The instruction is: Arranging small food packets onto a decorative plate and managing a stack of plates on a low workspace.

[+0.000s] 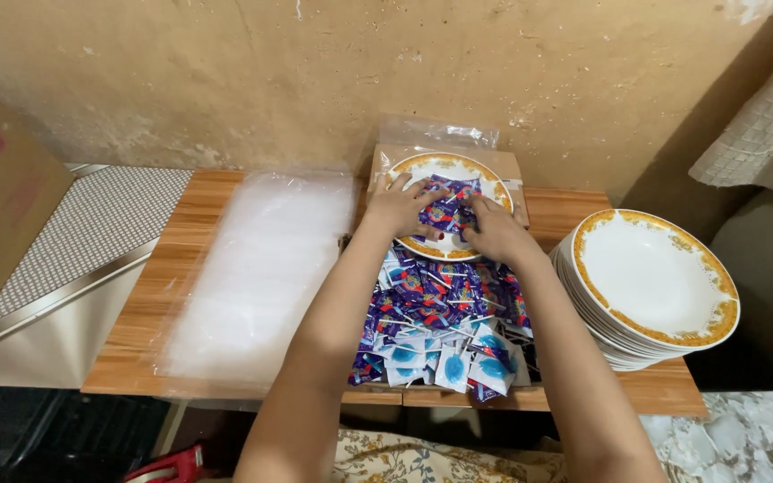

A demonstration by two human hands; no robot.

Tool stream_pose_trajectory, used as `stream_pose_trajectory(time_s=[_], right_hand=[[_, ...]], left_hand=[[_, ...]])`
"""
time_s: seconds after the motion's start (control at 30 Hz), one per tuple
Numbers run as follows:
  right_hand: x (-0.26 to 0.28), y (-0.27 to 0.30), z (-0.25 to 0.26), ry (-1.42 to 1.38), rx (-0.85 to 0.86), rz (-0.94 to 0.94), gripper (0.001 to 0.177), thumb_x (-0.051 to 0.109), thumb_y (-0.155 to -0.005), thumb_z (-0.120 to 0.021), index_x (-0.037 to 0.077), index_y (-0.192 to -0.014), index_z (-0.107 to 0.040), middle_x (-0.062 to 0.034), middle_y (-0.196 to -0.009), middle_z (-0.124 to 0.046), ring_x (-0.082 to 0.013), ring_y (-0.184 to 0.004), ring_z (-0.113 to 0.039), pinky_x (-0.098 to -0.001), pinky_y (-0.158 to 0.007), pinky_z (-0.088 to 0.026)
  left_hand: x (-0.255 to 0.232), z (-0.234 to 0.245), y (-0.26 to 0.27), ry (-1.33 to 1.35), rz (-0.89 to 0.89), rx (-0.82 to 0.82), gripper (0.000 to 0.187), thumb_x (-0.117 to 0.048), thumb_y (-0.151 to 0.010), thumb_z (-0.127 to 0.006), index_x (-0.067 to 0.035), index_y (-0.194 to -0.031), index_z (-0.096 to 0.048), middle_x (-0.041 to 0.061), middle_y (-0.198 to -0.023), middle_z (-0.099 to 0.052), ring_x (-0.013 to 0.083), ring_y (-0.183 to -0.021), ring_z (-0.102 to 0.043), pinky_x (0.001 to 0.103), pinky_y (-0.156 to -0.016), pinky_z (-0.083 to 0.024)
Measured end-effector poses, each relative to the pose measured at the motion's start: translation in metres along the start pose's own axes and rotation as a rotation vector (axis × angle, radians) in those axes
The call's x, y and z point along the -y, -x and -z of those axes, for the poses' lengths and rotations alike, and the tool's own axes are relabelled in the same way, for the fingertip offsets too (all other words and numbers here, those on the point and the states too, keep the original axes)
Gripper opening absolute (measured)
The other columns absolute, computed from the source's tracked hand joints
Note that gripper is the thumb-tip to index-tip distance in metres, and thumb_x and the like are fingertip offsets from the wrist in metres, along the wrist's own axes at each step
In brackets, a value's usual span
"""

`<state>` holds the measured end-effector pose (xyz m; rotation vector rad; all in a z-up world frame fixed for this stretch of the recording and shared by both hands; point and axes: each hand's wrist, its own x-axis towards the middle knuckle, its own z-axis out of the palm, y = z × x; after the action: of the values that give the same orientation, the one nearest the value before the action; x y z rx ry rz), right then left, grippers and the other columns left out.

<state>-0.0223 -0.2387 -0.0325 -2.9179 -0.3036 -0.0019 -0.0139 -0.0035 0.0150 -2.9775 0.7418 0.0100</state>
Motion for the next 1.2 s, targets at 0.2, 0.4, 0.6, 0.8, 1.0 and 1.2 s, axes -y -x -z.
stream_pose_trajectory(time_s=[0.2, 0.4, 0.6, 0.8, 1.0, 1.2], right_hand=[[0.031, 0.017, 0.029, 0.112, 0.013, 0.015, 0.062, 0.039, -0.092, -0.050, 0.024, -0.152, -0.051, -0.0021, -0.160, -0.044, -0.0292, -0.149, -0.040, -0.0681, -0.121, -0.016], [0.027, 0.010, 0.027, 0.126, 0.016, 0.016, 0.060, 0.038, -0.091, -0.053, 0.026, -0.150, -0.054, -0.0001, -0.162, -0.040, -0.0300, -0.150, -0.039, -0.0687, -0.121, -0.016], [0.025, 0.012, 0.021, 0.096, -0.049, 0.042, 0.056, 0.037, -0.091, -0.057, 0.025, -0.146, -0.058, -0.0009, -0.162, -0.041, -0.0283, -0.153, -0.033, -0.0709, -0.120, -0.015], [0.037, 0.038, 0.034, -0.066, -0.145, 0.117, 0.052, 0.028, -0.092, -0.058, 0.023, -0.143, -0.058, -0.0038, -0.155, -0.049, -0.0295, -0.149, -0.040, -0.0743, -0.118, -0.015], [0.035, 0.067, 0.040, -0.130, -0.204, 0.159, 0.039, 0.028, -0.094, -0.058, 0.025, -0.132, -0.067, -0.0016, -0.145, -0.058, -0.0307, -0.139, -0.052, -0.0733, -0.118, -0.018], [0.050, 0.124, 0.070, -0.277, -0.227, 0.117, 0.030, 0.014, -0.090, -0.062, 0.015, -0.117, -0.074, -0.0113, -0.123, -0.071, -0.0333, -0.118, -0.067, -0.0543, -0.107, -0.046]], left_hand=[[0.006, -0.026, -0.027, -0.061, 0.021, -0.028, 0.083, -0.083, -0.087, -0.048, -0.040, -0.156, -0.035, -0.006, -0.169, -0.026, 0.0250, -0.152, -0.020, 0.053, -0.106, -0.021], [0.005, -0.028, -0.027, -0.017, -0.015, -0.082, 0.080, -0.078, -0.085, -0.058, -0.033, -0.150, -0.042, -0.007, -0.162, -0.040, 0.0228, -0.148, -0.028, 0.055, -0.104, -0.023], [0.003, -0.025, -0.013, 0.086, -0.034, -0.169, 0.075, -0.077, -0.089, -0.055, -0.028, -0.146, -0.050, -0.002, -0.157, -0.046, 0.0239, -0.145, -0.034, 0.059, -0.108, -0.021], [0.002, -0.013, 0.015, 0.325, -0.099, -0.408, 0.033, -0.038, -0.104, -0.053, -0.019, -0.127, -0.066, 0.004, -0.125, -0.066, 0.0241, -0.119, -0.061, 0.057, -0.098, -0.029], [-0.006, 0.001, 0.065, 0.449, -0.070, -0.524, 0.021, -0.027, -0.099, -0.056, -0.025, -0.116, -0.068, -0.004, -0.115, -0.065, 0.0179, -0.112, -0.062, 0.049, -0.096, -0.034], [-0.007, 0.005, 0.122, 0.652, -0.012, -0.479, 0.020, -0.023, -0.098, -0.057, -0.022, -0.116, -0.067, 0.001, -0.104, -0.065, 0.0256, -0.107, -0.066, 0.045, -0.090, -0.043]])
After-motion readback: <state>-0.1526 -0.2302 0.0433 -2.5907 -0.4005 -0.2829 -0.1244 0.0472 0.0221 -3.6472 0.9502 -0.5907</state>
